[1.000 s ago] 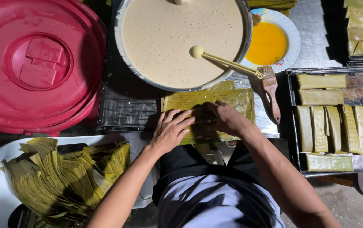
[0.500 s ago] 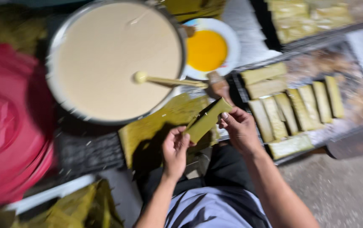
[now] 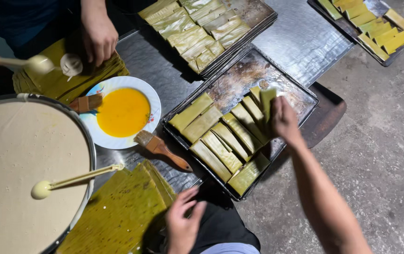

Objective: The person scoops a creamy batter onto a banana leaf, folds the leaf to enclose the batter, and places the wrapped item onto a metal tray. They repeat this process with multiple leaves and batter portions.

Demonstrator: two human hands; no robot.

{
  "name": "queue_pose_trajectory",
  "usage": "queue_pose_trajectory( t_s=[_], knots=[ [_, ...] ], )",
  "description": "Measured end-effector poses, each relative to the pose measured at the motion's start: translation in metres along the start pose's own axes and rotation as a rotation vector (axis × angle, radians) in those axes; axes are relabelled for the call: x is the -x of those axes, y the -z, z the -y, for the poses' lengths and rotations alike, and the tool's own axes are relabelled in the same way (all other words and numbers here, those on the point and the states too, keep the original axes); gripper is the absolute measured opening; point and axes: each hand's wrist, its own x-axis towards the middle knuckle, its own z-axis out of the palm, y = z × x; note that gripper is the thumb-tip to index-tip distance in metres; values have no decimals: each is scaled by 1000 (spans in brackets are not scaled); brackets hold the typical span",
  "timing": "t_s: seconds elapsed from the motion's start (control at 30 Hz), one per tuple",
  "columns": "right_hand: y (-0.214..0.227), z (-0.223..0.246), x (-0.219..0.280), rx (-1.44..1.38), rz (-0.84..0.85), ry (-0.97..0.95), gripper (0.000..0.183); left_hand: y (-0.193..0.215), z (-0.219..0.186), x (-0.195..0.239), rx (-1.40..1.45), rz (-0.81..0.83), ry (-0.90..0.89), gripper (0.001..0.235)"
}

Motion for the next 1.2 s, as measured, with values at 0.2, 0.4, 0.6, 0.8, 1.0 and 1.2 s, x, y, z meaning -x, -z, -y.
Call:
queue_pose_trajectory(
  t_s=[0.2, 0.4, 0.6, 0.8, 1.0, 1.2],
  knots=[
    [19, -53, -88, 611, 194, 4, 48, 200, 83, 10, -474, -139, 254, 50],
    [12, -39, -82, 713, 98, 99, 51, 311, 115, 58, -1132, -93, -771, 33],
    [5, -7, -63, 677, -228, 209, 48, 289, 118, 117, -987, -210, -478, 31],
    [-117, 157, 93, 103, 102, 524, 49, 233, 38, 138, -987, -358, -224, 21],
    [-190, 233, 121, 558, 522, 420, 57, 222, 6, 135, -981, -437, -228, 17],
    [-201, 224, 82, 583, 405, 544, 33, 211, 11, 140, -879, -587, -272, 11]
  ],
)
